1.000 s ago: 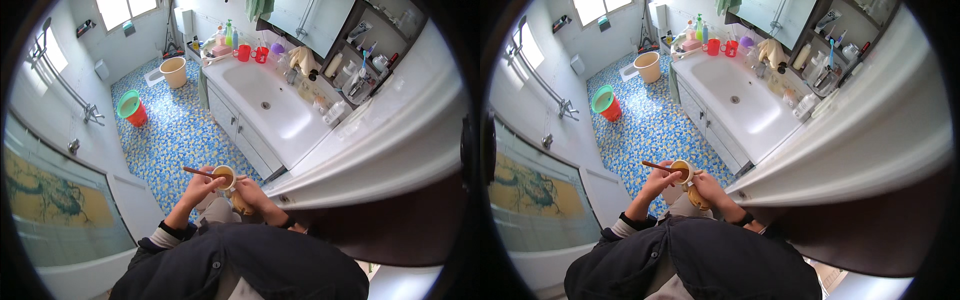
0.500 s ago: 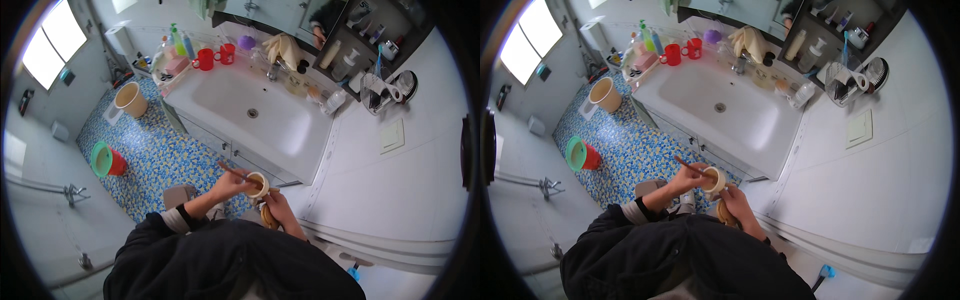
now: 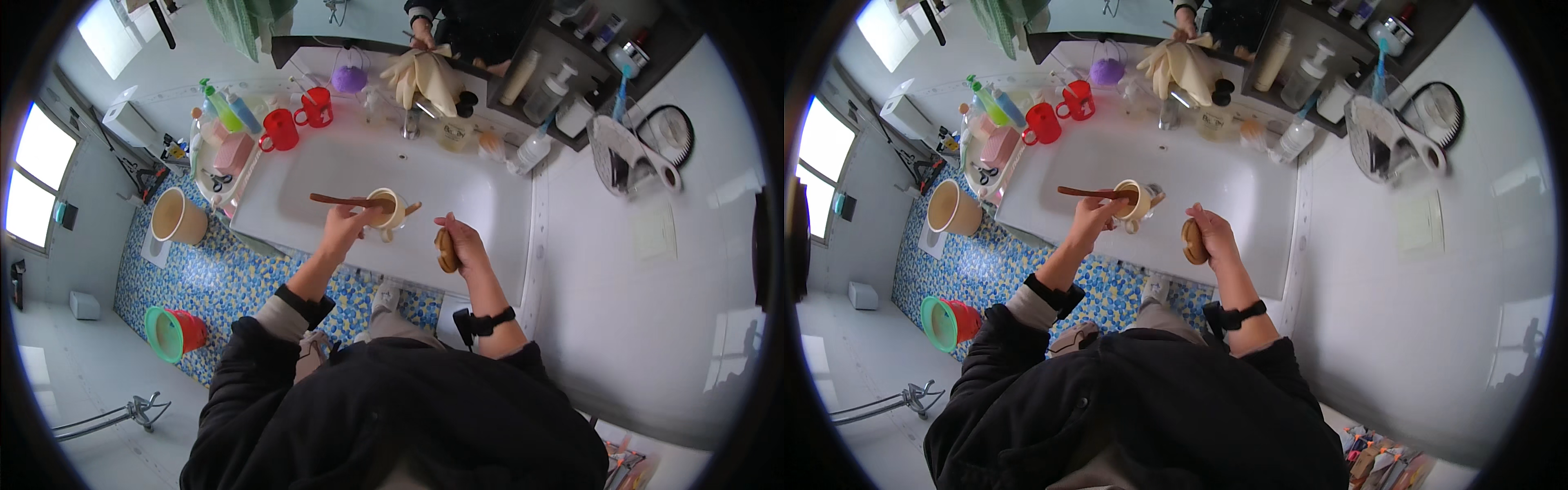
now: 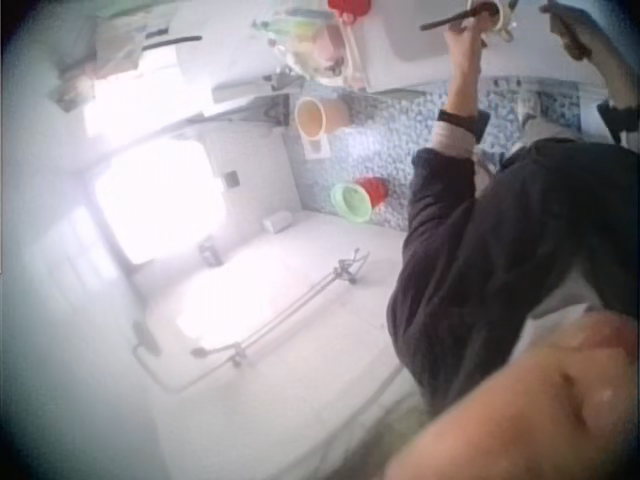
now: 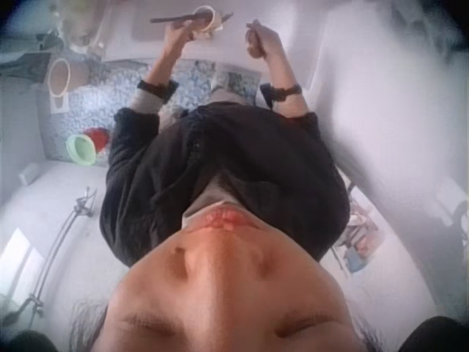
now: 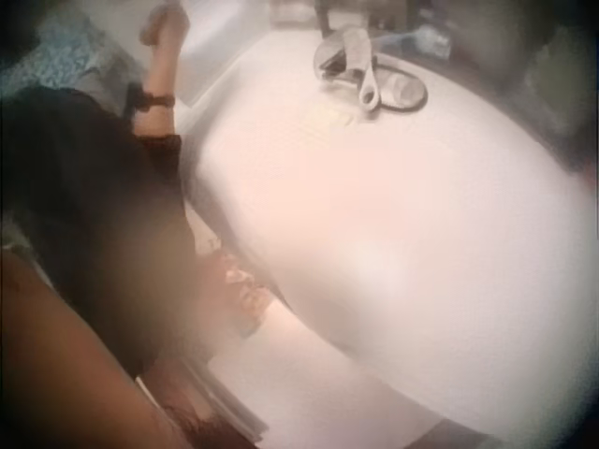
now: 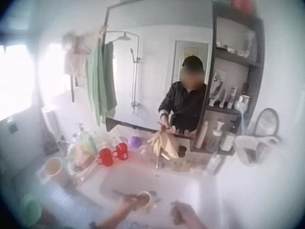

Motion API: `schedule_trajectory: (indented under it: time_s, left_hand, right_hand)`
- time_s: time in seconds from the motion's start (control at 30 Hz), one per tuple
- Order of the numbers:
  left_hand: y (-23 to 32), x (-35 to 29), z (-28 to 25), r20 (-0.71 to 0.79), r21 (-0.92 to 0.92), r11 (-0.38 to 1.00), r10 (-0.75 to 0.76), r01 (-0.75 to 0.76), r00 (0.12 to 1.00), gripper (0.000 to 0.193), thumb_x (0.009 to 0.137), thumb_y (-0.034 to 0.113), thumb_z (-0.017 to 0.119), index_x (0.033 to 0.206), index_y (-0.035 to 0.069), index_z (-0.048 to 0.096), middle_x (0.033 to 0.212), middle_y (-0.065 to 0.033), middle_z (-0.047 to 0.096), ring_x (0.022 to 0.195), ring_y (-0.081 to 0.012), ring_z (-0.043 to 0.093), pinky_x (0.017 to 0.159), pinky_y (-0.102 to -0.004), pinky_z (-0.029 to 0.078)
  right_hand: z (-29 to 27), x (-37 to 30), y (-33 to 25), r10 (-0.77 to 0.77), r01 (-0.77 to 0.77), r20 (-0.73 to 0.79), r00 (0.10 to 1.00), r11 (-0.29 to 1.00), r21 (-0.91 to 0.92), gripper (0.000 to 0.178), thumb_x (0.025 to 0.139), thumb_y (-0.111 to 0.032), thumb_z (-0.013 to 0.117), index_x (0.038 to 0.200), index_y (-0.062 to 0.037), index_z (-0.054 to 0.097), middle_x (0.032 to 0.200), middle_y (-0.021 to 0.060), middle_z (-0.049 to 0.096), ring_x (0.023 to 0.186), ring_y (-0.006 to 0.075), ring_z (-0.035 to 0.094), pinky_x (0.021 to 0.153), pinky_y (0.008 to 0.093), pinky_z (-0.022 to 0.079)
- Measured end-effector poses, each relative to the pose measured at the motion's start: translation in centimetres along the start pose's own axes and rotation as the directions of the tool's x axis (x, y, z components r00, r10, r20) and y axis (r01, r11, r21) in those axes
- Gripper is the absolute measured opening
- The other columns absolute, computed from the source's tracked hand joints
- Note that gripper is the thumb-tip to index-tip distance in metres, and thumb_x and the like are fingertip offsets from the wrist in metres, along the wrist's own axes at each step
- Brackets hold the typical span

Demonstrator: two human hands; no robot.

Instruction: The person washes a small bowl, a spoon, and a chopstick under running water in a kitchen sink. They rinse each item thoroughly and place them in the sink basin.

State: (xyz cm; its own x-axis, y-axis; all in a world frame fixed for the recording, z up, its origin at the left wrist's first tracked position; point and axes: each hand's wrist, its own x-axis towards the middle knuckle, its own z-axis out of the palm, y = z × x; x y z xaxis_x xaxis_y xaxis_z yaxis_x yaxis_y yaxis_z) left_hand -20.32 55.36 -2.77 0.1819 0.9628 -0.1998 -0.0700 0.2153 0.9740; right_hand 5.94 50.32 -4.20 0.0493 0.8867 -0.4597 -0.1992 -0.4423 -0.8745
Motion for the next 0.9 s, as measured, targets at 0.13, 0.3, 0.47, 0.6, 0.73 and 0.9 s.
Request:
schedule_trajectory:
  time_s: [0.13, 0.3, 0.47, 0.6, 0.73, 0.9]
  left_hand:
    - [-2.6, 7.2, -0.8, -0.162, 0.108, 0.994, -0.011, 0.029, 0.987, 0.03, 0.082, 0.022, 0.074, 0.105, 0.002, 0.068, 0.078, -0.0034, 0.064, 0.056, -0.0074, 0.05, 0.049, -0.0228, 0.04]
    - [-6.6, 13.7, -1.7, -0.214, 0.068, 0.98, -0.169, 0.188, 0.962, 0.034, 0.078, 0.023, 0.075, 0.105, 0.004, 0.068, 0.076, -0.0025, 0.062, 0.055, -0.0079, 0.049, 0.049, -0.0232, 0.04]
    - [-9.6, 17.3, -1.8, -0.177, 0.119, 0.969, -0.195, 0.217, 0.965, 0.036, 0.079, 0.023, 0.074, 0.108, 0.003, 0.067, 0.076, -0.0029, 0.062, 0.055, -0.0088, 0.049, 0.049, -0.0241, 0.041]
    - [-11.4, 19.3, -2.5, -0.108, 0.189, 0.96, -0.188, 0.206, 0.976, 0.039, 0.077, 0.024, 0.074, 0.108, 0.002, 0.067, 0.073, -0.0025, 0.062, 0.057, -0.009, 0.052, 0.051, -0.0249, 0.042]
    - [-12.4, 20.6, -2.8, -0.069, 0.316, 0.926, -0.195, 0.207, 0.978, 0.043, 0.075, 0.025, 0.075, 0.11, 0.001, 0.068, 0.073, -0.0035, 0.063, 0.059, -0.0099, 0.055, 0.053, -0.0262, 0.044]
    - [-11.7, 21.4, -2.7, 0.0, 0.406, 0.894, -0.209, 0.191, 0.978, 0.05, 0.075, 0.028, 0.076, 0.115, 0.001, 0.066, 0.07, -0.0034, 0.059, 0.06, -0.0112, 0.054, 0.055, -0.0283, 0.044]
  right_hand:
    - [-2.1, 12.0, 4.2, 0.127, -0.124, -0.077, 0.989, 0.991, 0.051, 0.037, 0.088, -0.032, 0.073, 0.109, -0.0028, 0.066, 0.097, 0.0047, 0.068, 0.089, 0.0156, 0.064, 0.078, 0.03, 0.051]
    - [-4.0, 21.2, 11.5, 0.301, -0.302, -0.076, 0.951, 0.953, 0.0, 0.031, 0.088, -0.012, 0.068, 0.115, 0.0003, 0.061, 0.107, 0.0107, 0.066, 0.092, 0.0234, 0.065, 0.075, 0.0376, 0.054]
    - [-4.7, 24.9, 14.9, 0.347, -0.351, -0.124, 0.93, 0.936, -0.011, 0.03, 0.089, -0.005, 0.063, 0.118, -0.0007, 0.062, 0.108, 0.0139, 0.066, 0.095, 0.0253, 0.064, 0.078, 0.0417, 0.054]
    - [-2.8, 23.9, 12.2, -0.094, -0.132, -0.278, 0.956, 0.71, -0.692, 0.031, 0.092, -0.017, 0.062, 0.118, -0.0008, 0.062, 0.108, 0.018, 0.065, 0.096, 0.029, 0.064, 0.081, 0.0392, 0.053]
    - [2.7, 22.1, 6.2, -0.369, 0.199, -0.201, 0.908, 0.799, -0.568, 0.039, 0.09, -0.028, 0.064, 0.119, -0.0028, 0.062, 0.11, 0.021, 0.063, 0.103, 0.0363, 0.061, 0.088, 0.0433, 0.05]
    - [7.6, 22.3, 1.6, -0.434, 0.253, -0.005, 0.901, 0.534, -0.807, 0.031, 0.087, -0.019, 0.062, 0.116, -0.0076, 0.063, 0.109, 0.0177, 0.065, 0.094, 0.0308, 0.066, 0.081, 0.038, 0.053]
